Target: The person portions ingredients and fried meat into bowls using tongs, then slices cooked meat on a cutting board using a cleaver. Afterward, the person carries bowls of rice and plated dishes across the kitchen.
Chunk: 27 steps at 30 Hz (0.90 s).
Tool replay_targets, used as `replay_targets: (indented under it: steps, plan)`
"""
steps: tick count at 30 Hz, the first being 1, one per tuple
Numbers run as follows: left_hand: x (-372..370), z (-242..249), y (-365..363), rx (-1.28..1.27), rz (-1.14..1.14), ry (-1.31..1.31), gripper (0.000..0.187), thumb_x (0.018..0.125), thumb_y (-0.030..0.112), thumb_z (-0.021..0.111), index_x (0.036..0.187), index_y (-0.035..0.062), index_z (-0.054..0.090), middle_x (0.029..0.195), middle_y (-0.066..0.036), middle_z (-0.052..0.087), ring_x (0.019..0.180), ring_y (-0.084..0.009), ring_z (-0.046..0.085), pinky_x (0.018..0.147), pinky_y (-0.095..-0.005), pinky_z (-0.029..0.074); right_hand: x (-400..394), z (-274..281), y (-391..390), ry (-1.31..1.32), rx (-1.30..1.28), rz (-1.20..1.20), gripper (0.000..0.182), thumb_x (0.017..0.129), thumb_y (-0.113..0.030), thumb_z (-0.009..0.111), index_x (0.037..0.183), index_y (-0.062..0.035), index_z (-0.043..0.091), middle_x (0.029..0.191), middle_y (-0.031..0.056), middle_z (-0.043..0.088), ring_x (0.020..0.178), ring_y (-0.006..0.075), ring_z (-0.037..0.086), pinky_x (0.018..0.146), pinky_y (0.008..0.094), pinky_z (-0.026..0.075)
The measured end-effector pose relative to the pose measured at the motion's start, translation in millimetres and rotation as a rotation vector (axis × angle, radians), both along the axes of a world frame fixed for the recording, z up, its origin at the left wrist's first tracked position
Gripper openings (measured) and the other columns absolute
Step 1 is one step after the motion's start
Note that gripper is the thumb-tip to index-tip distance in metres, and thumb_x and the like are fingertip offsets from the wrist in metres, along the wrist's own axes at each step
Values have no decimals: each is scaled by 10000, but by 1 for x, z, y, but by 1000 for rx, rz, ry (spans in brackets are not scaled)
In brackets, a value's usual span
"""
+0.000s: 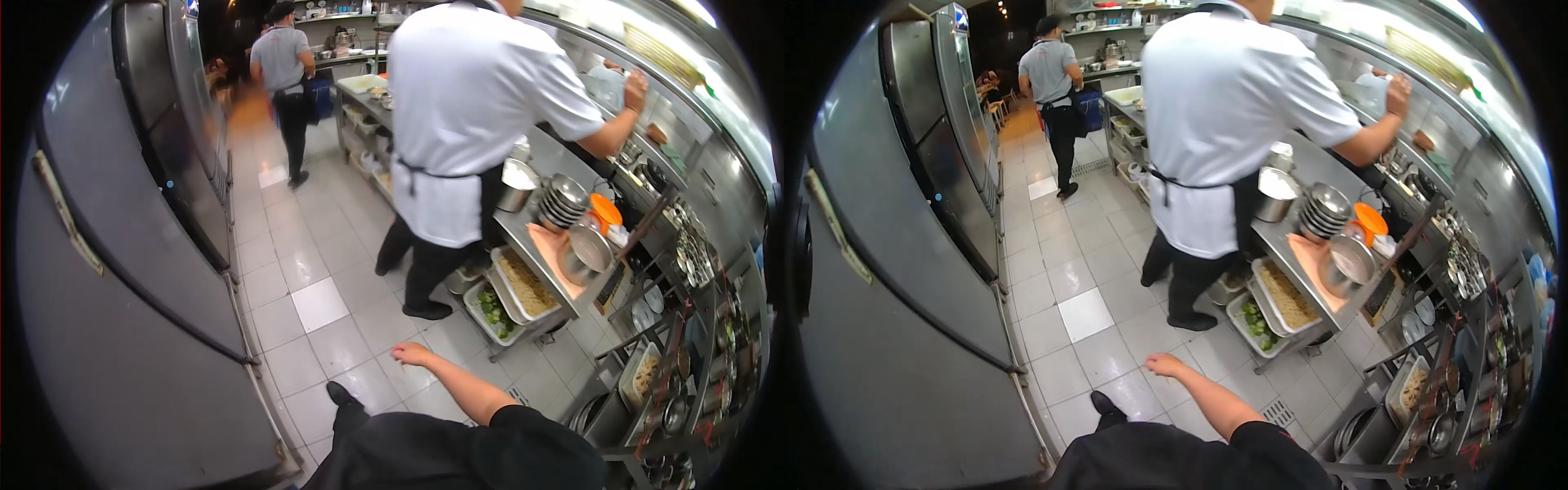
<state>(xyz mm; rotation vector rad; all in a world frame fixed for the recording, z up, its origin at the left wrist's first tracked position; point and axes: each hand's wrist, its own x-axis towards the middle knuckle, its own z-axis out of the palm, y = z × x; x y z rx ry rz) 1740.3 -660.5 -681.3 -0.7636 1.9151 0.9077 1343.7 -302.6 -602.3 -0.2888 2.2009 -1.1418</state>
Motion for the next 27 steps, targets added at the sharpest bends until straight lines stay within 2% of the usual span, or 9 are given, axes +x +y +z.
replay_targets:
  steps: [4, 7, 8, 11, 17, 20, 21, 23, 27]
  plan:
    - [-147, -21, -129, -22, -103, -25, 381, 891, 375, 553, 1059, 66, 699, 1077, -195, 679, 1016, -357, 648, 880, -451, 512, -77, -62, 21, -141, 393, 2, 518, 921, -530, 470, 870, -71, 705, 713, 82, 691, 494, 212, 592, 493, 378, 486]
    - [-297, -31, -233, -100, -684, 151, 409, 901, 411, 541, 1041, 64, 706, 1090, -206, 675, 1033, -369, 644, 889, -463, 508, -76, -110, 66, -132, 624, 406, 305, 901, -331, 506, 817, -92, 676, 722, 88, 686, 564, 226, 645, 546, 407, 543]
    - [-359, -31, -265, -195, -794, 299, 419, 904, 423, 537, 1035, 64, 709, 1094, -209, 673, 1039, -373, 643, 891, -467, 506, -65, -121, 77, -350, 634, 44, 226, 885, -259, 532, 845, -88, 675, 751, 86, 688, 589, 224, 649, 560, 419, 552]
    - [-554, 16, -321, -336, -33, 504, 330, 900, 345, 606, 1055, 68, 695, 1019, -168, 704, 956, -305, 679, 829, -423, 528, -60, -99, 81, -896, 490, -498, 248, 836, -250, 591, 1005, -87, 671, 934, 98, 697, 781, 262, 684, 671, 482, 537]
    - [-821, 64, -341, -126, 142, 741, 281, 929, 284, 604, 1026, 30, 673, 803, -106, 699, 668, -207, 660, 666, -354, 528, -156, -121, 20, -634, 232, -549, 303, 837, -325, 586, 990, -75, 664, 895, 87, 667, 750, 253, 658, 707, 428, 517]
    - [-869, 2, -345, -225, -234, 435, 362, 900, 406, 582, 991, 78, 704, 938, -182, 708, 896, -367, 671, 779, -446, 527, -307, -85, -49, -631, 5, -681, 376, 812, -407, 632, 979, -75, 687, 868, 120, 663, 743, 255, 635, 697, 393, 511]
    - [-877, 3, -335, -162, -479, 365, 342, 884, 398, 592, 959, 90, 720, 963, -177, 711, 910, -312, 682, 790, -421, 533, -375, -185, -81, -668, 373, -774, 384, 816, -401, 624, 958, -51, 692, 860, 172, 676, 772, 283, 647, 711, 412, 514]
    - [-885, -4, -326, -7, -471, 97, 302, 901, 332, 583, 976, 70, 712, 909, -176, 706, 828, -298, 687, 753, -407, 543, -528, -224, -114, -286, 521, -117, 398, 842, -330, 569, 1069, -28, 694, 1059, 248, 675, 979, 375, 665, 862, 481, 507]
    - [-955, 2, -326, 20, -303, -22, 293, 906, 309, 575, 1003, 60, 696, 890, -170, 695, 793, -289, 683, 710, -409, 545, -787, -64, -208, 66, 287, -208, 352, 895, -331, 509, 1071, -72, 670, 1047, 198, 681, 990, 368, 650, 852, 470, 499]
